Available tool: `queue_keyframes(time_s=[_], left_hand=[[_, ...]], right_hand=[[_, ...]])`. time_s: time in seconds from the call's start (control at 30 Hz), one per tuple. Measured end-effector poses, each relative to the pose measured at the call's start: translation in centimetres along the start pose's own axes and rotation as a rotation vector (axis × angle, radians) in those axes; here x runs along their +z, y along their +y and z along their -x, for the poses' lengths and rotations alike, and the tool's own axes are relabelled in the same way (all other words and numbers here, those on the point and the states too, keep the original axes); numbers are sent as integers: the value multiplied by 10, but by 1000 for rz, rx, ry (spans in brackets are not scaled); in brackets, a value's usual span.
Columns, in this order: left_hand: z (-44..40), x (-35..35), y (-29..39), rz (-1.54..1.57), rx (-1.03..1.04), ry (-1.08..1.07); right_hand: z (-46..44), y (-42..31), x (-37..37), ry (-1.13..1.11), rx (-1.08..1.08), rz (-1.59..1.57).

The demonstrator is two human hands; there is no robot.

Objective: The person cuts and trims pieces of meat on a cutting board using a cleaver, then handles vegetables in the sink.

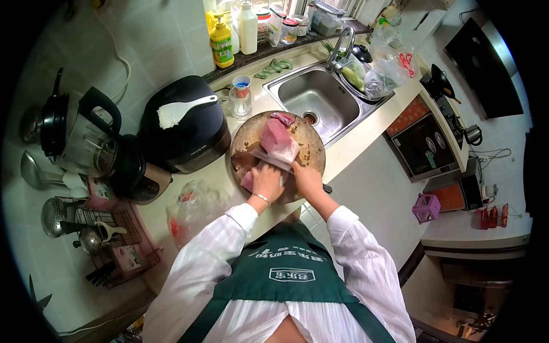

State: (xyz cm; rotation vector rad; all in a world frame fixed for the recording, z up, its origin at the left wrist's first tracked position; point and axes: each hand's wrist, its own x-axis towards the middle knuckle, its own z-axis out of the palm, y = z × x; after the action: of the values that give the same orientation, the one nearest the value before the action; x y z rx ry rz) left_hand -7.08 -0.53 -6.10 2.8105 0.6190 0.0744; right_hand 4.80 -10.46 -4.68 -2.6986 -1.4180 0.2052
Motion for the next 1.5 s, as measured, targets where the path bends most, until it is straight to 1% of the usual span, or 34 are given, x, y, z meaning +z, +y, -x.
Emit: queue_keyframes(time_s=[0.17, 0.23, 0.3, 0.37, 0.43, 0.6, 0.67, 0.73, 0.87, 0.93, 0.97, 1.03, 1.07, 1.13, 1.23, 1.27, 1.33, 1.37, 1.5], left_hand=[[9, 0, -2, -40, 42, -15], [12, 3, -3, -64, 97, 120], [12, 8, -2, -84, 97, 147], [12, 11, -3, -101, 99, 175], [13, 11, -3, -54, 92, 192], [15, 8, -5, -27, 80, 146], [14, 8, -4, -26, 61, 136], [11, 9, -4, -16, 24, 171], [10, 13, -3, -32, 24, 160], [11, 11, -6, -30, 79, 152], [13, 11, -5, -30, 80, 150], [12, 9, -4, -36, 60, 86], [12, 10, -3, -36, 58, 86], [11, 10, -3, -18, 11, 157], [10, 9, 0, -55, -36, 104], [10, 9, 0, -52, -28, 103], [13, 10, -4, -22, 37, 173], [14, 11, -6, -25, 68, 169], [14, 8, -2, 19, 31, 105]], right_hand=[[9, -6, 12, -12, 12, -36], [4, -13, 14, -25, 20, -56], [-1, -19, 18, 18, -23, -55], [-6, -21, 19, 31, -15, -40], [0, -20, 22, 40, -8, -24], [16, -6, 11, 21, 46, -7], [10, -10, 15, 13, 39, 13], [0, -15, 18, 20, 17, 38], [3, -11, 20, 68, 8, 17], [13, -6, 18, 54, 45, 30], [20, -3, 17, 53, 47, 29], [28, 3, 10, -16, 125, 7], [26, 1, 11, -16, 123, 7], [11, -9, 17, 65, 61, 29], [-7, -21, 29, 124, 2, 29], [-5, -17, 32, 123, 10, 31], [2, -18, 25, 115, 30, 45], [8, -14, 20, 78, 38, 41], [11, -5, 17, 60, 40, 12]])
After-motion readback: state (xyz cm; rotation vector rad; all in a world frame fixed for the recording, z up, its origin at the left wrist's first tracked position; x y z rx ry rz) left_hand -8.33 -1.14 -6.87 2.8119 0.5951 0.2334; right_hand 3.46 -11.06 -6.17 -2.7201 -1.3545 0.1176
